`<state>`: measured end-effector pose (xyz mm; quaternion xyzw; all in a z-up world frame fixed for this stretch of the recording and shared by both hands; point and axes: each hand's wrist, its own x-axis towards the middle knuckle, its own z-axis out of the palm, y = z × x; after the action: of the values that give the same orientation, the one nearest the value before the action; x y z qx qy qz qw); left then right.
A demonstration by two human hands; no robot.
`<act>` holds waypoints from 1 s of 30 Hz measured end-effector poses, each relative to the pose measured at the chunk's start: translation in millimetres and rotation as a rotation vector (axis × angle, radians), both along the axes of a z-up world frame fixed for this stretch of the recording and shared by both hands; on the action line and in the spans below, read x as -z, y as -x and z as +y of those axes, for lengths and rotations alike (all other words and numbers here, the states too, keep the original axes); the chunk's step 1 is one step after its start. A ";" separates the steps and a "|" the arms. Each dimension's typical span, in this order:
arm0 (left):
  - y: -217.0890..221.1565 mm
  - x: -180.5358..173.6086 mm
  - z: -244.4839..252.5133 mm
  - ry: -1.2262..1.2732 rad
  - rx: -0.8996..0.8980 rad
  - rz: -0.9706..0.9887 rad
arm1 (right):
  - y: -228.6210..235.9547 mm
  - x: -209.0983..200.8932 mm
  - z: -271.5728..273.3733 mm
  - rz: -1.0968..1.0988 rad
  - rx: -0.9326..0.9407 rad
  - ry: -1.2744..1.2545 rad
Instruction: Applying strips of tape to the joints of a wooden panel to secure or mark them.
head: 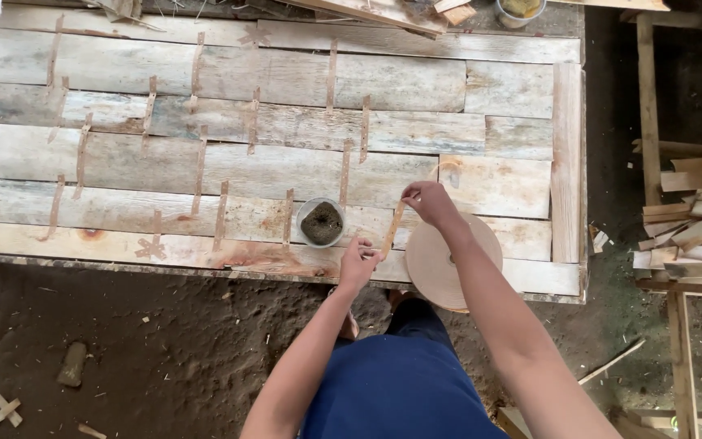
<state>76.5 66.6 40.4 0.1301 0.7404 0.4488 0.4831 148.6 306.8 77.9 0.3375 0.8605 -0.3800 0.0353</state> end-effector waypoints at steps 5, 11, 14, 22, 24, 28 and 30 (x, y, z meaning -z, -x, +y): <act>-14.8 36.7 2.0 0.043 -0.039 -0.019 | 8.0 17.3 4.4 -0.049 -0.004 -0.018; -24.7 61.4 9.4 0.123 -0.100 0.002 | 17.7 34.6 14.0 -0.169 -0.039 0.067; -27.5 74.9 12.9 0.142 -0.122 0.023 | 20.4 30.6 16.3 -0.170 -0.034 0.099; -31.5 79.7 20.8 0.202 -0.138 0.033 | 26.5 64.4 22.2 -0.198 -0.095 0.076; -32.6 85.8 22.0 0.213 -0.117 0.077 | 27.7 71.7 23.8 -0.226 -0.111 0.040; -32.5 91.4 23.7 0.227 -0.104 0.073 | 31.9 89.5 27.9 -0.235 -0.122 -0.001; -31.9 94.2 23.6 0.280 -0.088 0.053 | 32.4 93.5 29.3 -0.231 -0.134 0.005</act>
<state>108.3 90.2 -53.7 0.0403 0.8133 0.3582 0.4567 116.2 336.0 -15.5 0.3206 0.8703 -0.3377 0.1605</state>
